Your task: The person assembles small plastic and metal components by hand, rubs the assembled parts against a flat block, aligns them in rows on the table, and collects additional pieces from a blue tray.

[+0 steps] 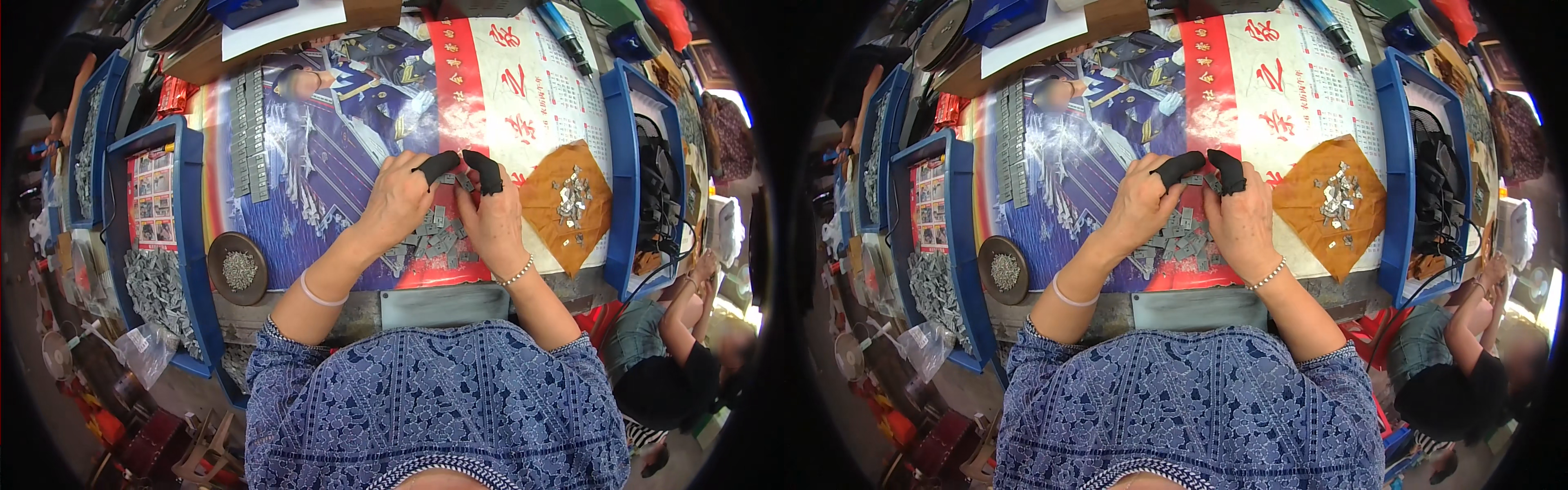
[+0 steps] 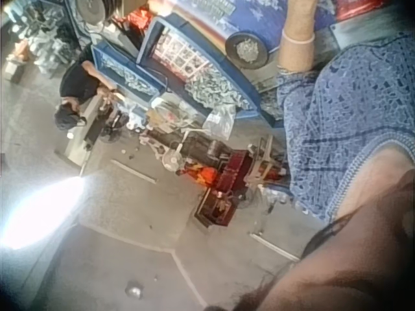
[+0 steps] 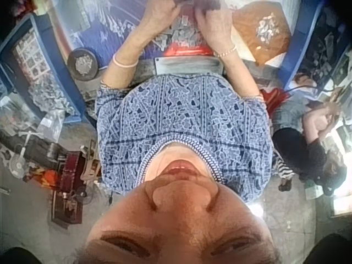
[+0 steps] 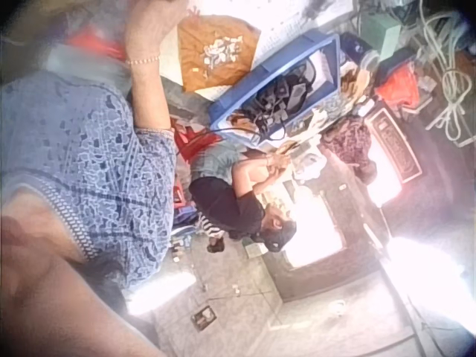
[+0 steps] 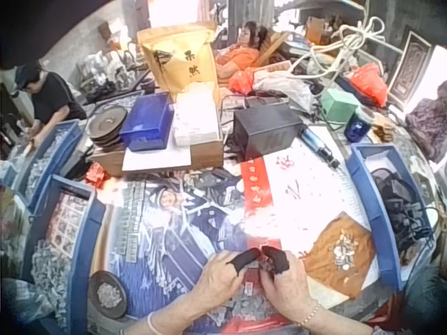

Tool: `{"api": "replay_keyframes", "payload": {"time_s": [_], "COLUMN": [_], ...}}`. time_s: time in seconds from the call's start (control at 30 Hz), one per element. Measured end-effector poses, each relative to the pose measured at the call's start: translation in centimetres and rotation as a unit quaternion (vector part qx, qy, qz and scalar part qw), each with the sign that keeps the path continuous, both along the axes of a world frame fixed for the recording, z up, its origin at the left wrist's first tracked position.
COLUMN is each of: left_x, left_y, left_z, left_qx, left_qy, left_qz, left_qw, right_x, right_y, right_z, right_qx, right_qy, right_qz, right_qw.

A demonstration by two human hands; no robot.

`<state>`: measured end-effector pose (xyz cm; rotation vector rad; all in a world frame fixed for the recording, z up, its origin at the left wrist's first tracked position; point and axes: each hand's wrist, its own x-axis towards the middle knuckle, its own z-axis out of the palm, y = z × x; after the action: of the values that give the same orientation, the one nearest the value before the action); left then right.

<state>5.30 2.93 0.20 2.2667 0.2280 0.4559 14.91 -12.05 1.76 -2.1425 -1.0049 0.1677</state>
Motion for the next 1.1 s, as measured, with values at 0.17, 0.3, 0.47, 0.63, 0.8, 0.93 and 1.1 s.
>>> {"api": "replay_keyframes", "payload": {"time_s": [0.17,0.3,0.47,0.63,0.8,0.93,1.1], "left_x": [0.5,0.0,0.7,0.0,1.9,0.9,0.3], "left_y": [0.2,0.9,0.3,-1.2,-1.8,-0.5,0.6], "left_z": [-0.7,-0.7,-2.1,-4.0,-4.7,-3.8,-2.5], "left_qx": [-0.015,-0.004,0.038,0.068,0.051,0.099,0.056], "left_qy": [-0.022,-0.024,-0.121,-0.087,-0.098,-0.095,-0.077], "left_qz": [-0.007,0.003,0.033,0.039,0.028,0.04,0.011], "left_qw": [1.0,1.0,0.991,0.993,0.993,0.99,0.995], "right_x": [1.4,1.9,2.0,2.3,3.6,2.6,1.7], "right_y": [0.2,1.6,0.3,-1.0,-1.6,-0.8,0.8], "right_z": [0.2,-0.8,-0.9,-2.1,-0.7,-0.5,1.3], "right_qx": [-0.019,0.011,-0.067,-0.064,-0.082,-0.107,0.004], "right_qy": [0.074,0.08,-0.044,-0.045,-0.026,-0.012,0.026], "right_qz": [-0.006,0.005,0.017,0.044,0.082,0.109,0.062], "right_qw": [0.997,0.997,0.997,0.996,0.993,0.988,0.998]}}
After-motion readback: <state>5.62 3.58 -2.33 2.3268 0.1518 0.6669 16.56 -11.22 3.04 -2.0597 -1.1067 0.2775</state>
